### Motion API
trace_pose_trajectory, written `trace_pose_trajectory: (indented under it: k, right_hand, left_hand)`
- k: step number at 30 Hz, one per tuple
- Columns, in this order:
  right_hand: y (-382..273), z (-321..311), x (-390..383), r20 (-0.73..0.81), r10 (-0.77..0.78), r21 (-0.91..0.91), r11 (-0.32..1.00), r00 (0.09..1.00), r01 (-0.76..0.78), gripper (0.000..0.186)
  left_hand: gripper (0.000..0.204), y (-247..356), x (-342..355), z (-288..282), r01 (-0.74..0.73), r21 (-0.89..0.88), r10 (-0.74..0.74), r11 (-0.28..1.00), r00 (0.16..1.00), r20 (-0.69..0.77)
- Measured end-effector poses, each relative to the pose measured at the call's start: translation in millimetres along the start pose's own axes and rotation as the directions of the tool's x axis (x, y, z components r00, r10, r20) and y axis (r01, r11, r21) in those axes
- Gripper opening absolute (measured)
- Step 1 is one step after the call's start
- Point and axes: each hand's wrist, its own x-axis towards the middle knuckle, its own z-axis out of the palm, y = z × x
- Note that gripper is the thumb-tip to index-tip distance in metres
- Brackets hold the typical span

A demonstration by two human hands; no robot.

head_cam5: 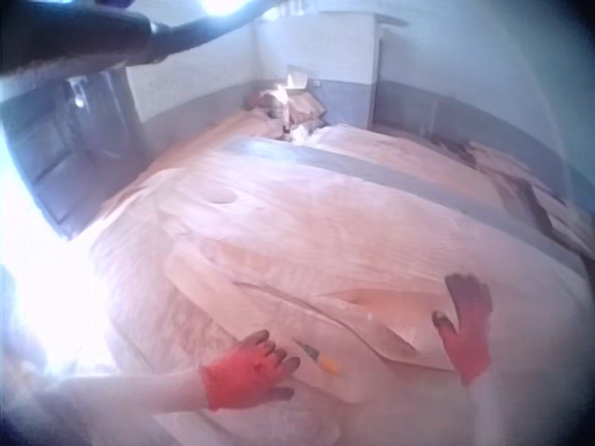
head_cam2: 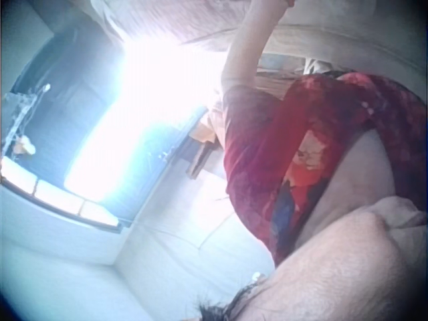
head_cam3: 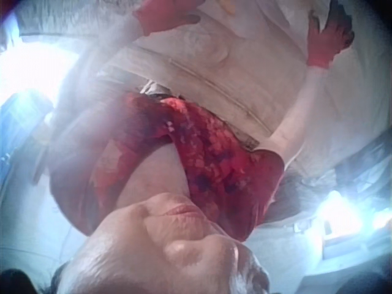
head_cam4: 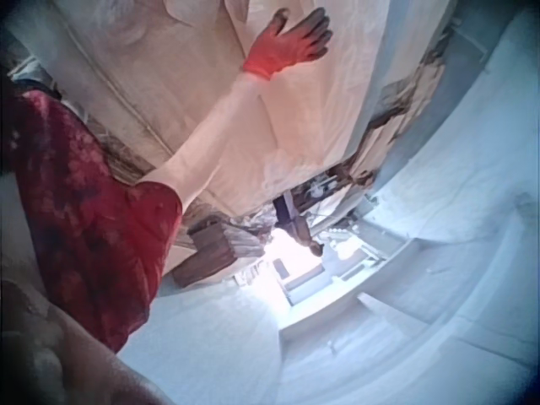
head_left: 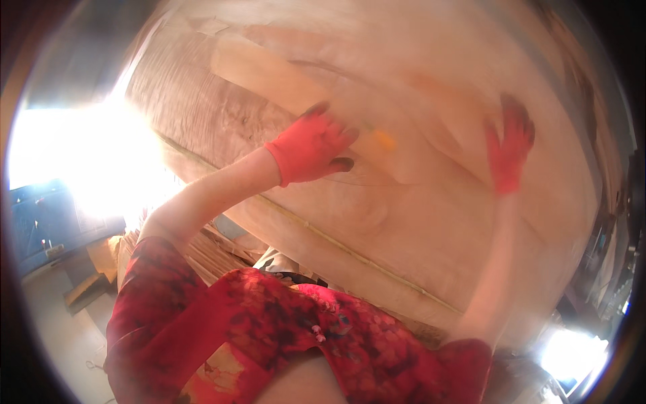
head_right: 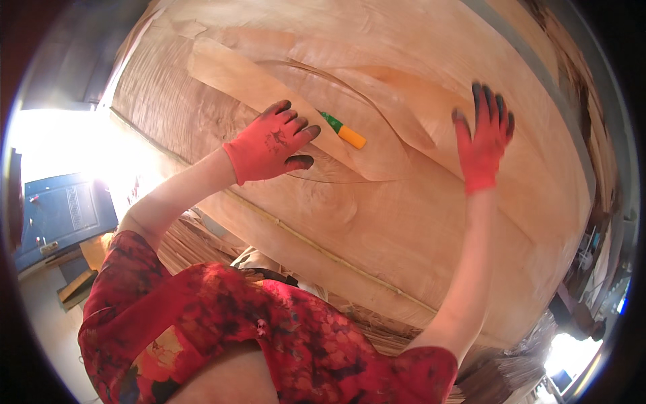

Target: The person processes sheets of wood veneer using a utility knife and a ruler, cutting the material and peeling away sections.

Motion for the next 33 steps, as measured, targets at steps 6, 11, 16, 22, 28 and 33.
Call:
trace_pose_trajectory:
  k: [6,11,16,22,28,33]
  right_hand:
    - [11.6,-39.5,-126.2,0.477,0.083,-0.168,0.986,0.875,-0.001,0.094]
    - [34.0,-14.6,-159.7,0.477,0.090,-0.167,0.986,0.874,-0.011,0.076]
    - [53.3,12.9,-162.3,0.379,-0.032,-0.137,0.987,0.925,0.090,0.049]
    - [30.9,44.0,-95.1,0.223,-0.068,-0.131,0.986,0.973,0.099,0.041]
    - [-4.7,60.7,-5.6,0.222,0.018,-0.167,0.986,0.975,0.020,0.036]
    - [-13.4,3.2,51.8,0.197,0.106,-0.022,0.994,0.975,-0.104,0.035]
  left_hand:
    - [0.058,21.1,1.8,1.8,0.060,-0.082,-0.065,0.995,0.996,-0.063]
    - [0.064,18.7,-19.4,20.2,0.132,0.054,-0.128,0.990,0.989,-0.069]
    - [0.062,23.9,-48.7,36.7,0.183,0.021,-0.184,0.983,0.983,0.022]
    - [0.057,34.7,-59.3,33.2,0.232,-0.047,-0.230,0.972,0.972,0.037]
    - [0.045,38.3,-86.2,10.0,0.232,-0.236,-0.251,0.944,0.966,-0.054]
    - [0.038,12.2,-129.0,-7.2,0.376,-0.867,-0.638,0.327,0.764,0.090]
